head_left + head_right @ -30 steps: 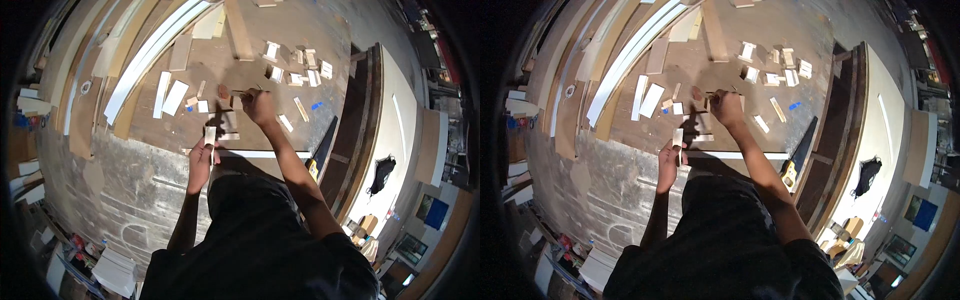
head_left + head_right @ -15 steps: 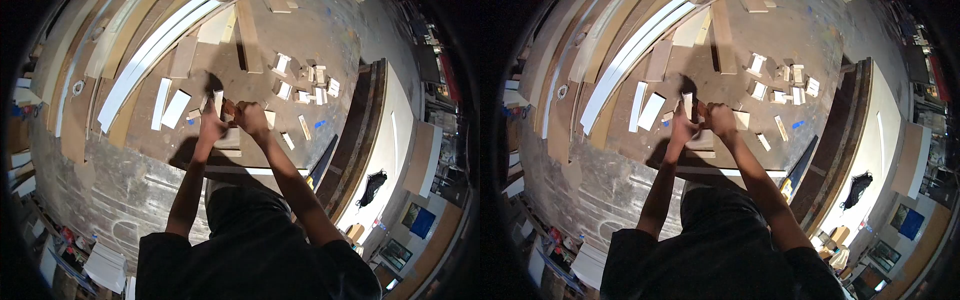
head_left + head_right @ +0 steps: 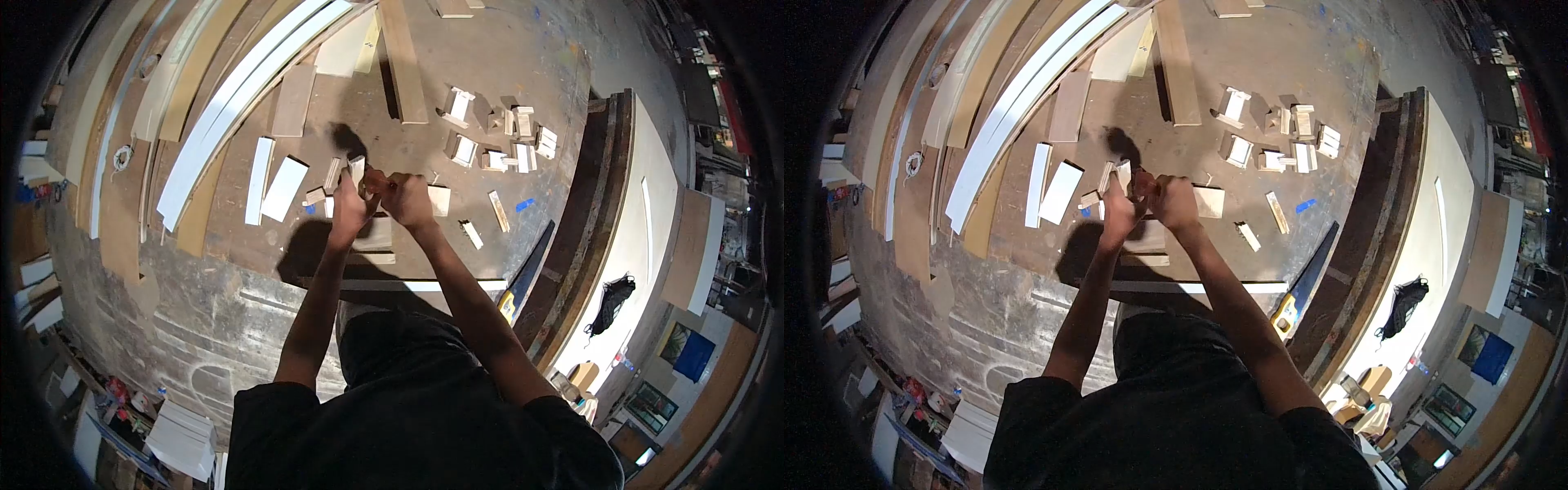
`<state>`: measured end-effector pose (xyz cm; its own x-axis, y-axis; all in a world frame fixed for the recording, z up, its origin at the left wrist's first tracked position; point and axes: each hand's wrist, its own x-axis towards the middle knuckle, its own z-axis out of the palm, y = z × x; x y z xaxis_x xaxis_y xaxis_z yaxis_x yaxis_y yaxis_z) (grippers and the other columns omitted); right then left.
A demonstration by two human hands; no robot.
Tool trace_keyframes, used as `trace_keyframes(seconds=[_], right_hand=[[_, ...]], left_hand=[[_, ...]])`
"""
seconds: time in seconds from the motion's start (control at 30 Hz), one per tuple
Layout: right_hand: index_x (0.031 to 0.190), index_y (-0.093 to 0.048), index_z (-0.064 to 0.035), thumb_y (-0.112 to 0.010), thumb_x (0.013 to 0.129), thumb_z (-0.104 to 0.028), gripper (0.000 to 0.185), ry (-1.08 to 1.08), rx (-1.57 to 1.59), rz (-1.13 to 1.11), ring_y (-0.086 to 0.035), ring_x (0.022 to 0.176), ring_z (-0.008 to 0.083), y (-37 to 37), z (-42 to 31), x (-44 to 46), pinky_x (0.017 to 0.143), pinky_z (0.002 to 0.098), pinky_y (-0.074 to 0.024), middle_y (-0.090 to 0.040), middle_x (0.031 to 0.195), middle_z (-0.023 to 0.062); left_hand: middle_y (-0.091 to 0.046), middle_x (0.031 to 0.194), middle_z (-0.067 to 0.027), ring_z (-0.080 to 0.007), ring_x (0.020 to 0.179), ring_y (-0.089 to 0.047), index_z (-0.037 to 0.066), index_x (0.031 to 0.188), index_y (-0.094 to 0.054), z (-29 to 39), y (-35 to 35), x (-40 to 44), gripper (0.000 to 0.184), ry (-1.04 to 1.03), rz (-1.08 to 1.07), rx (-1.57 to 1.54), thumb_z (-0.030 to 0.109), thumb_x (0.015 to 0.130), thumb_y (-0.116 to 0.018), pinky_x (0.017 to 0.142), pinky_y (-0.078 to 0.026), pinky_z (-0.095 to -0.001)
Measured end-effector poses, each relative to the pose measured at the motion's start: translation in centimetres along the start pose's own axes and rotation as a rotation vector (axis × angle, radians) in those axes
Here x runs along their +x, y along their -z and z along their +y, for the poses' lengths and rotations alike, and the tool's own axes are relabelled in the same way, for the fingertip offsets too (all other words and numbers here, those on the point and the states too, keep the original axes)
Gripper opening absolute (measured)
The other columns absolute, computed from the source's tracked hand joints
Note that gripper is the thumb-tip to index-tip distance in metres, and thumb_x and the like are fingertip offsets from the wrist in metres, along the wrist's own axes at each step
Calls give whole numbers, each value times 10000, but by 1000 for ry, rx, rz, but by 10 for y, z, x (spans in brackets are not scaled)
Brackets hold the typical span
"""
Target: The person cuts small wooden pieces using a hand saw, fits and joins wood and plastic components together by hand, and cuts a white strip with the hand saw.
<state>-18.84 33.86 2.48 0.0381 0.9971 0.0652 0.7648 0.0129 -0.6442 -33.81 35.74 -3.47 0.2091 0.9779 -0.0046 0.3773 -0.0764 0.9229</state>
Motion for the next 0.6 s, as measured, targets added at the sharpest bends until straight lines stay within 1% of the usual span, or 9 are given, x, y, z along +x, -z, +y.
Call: trace_keyframes(seconds=[0.03,0.1,0.13,0.2,0.23,0.3,0.37,0.4,0.6], right_hand=[[813,-715,41,-679,835,-44,95,-2,2,1,-698,604,378,2,2,1,578,431,-569,-687,677,220],[819,-724,66,-674,867,-28,117,-281,329,-74,-722,564,253,6,6,4,525,365,-566,-699,635,155],[819,-724,66,-674,867,-28,117,-281,329,-72,-722,564,253,9,8,6,525,365,-566,-699,635,155],[848,-731,99,-683,910,-57,174,-354,403,-37,-719,564,170,12,12,9,495,316,-569,-708,651,111],[848,-731,99,-683,910,-57,174,-353,402,-34,-719,564,170,13,13,9,495,316,-569,-708,651,111],[856,-733,108,-690,938,-94,223,-552,555,-9,-712,532,201,16,14,12,491,311,-582,-714,670,140],[848,-728,112,-692,941,-94,229,-594,636,28,-710,530,210,19,17,12,488,319,-586,-714,679,145],[839,-722,115,-695,944,-94,236,-643,714,63,-708,527,219,21,19,11,485,326,-590,-714,687,150],[916,-695,131,-707,939,-67,200,-708,835,136,-694,519,232,36,23,4,452,319,-562,-698,712,160]], left_hand=[[-680,1004,-298,-503,984,-670,-69,1244,-455,-2,-2,1,697,-2,22,77,253,774,-856,798,-547,-524],[-679,984,-310,-506,957,-676,-89,1252,-464,-2,-5,7,706,-6,44,153,281,787,-847,783,-555,-521],[-678,1022,-302,-500,984,-670,-87,1269,-456,2,-5,11,720,15,20,154,247,771,-856,811,-549,-517],[-677,1060,-295,-494,1011,-665,-84,1287,-449,-3,-9,18,738,33,-5,154,214,755,-865,839,-543,-513],[-680,1084,-289,-481,1021,-668,-100,1320,-439,-13,-14,20,774,41,28,190,207,751,-865,857,-544,-506],[-682,1108,-284,-467,1031,-672,-115,1353,-429,-18,-17,24,810,42,64,225,200,747,-865,875,-546,-499],[-677,1148,-296,-455,1063,-670,-143,1411,-378,-8,-11,26,907,-13,7,174,214,741,-874,915,-543,-487],[-677,1148,-296,-455,1063,-670,-143,1411,-378,-9,-12,26,907,-15,7,175,214,741,-874,915,-543,-487],[-669,1156,-308,-474,1067,-657,-114,1408,-396,-16,-13,30,966,89,-41,228,290,704,-920,934,-541,-478]])
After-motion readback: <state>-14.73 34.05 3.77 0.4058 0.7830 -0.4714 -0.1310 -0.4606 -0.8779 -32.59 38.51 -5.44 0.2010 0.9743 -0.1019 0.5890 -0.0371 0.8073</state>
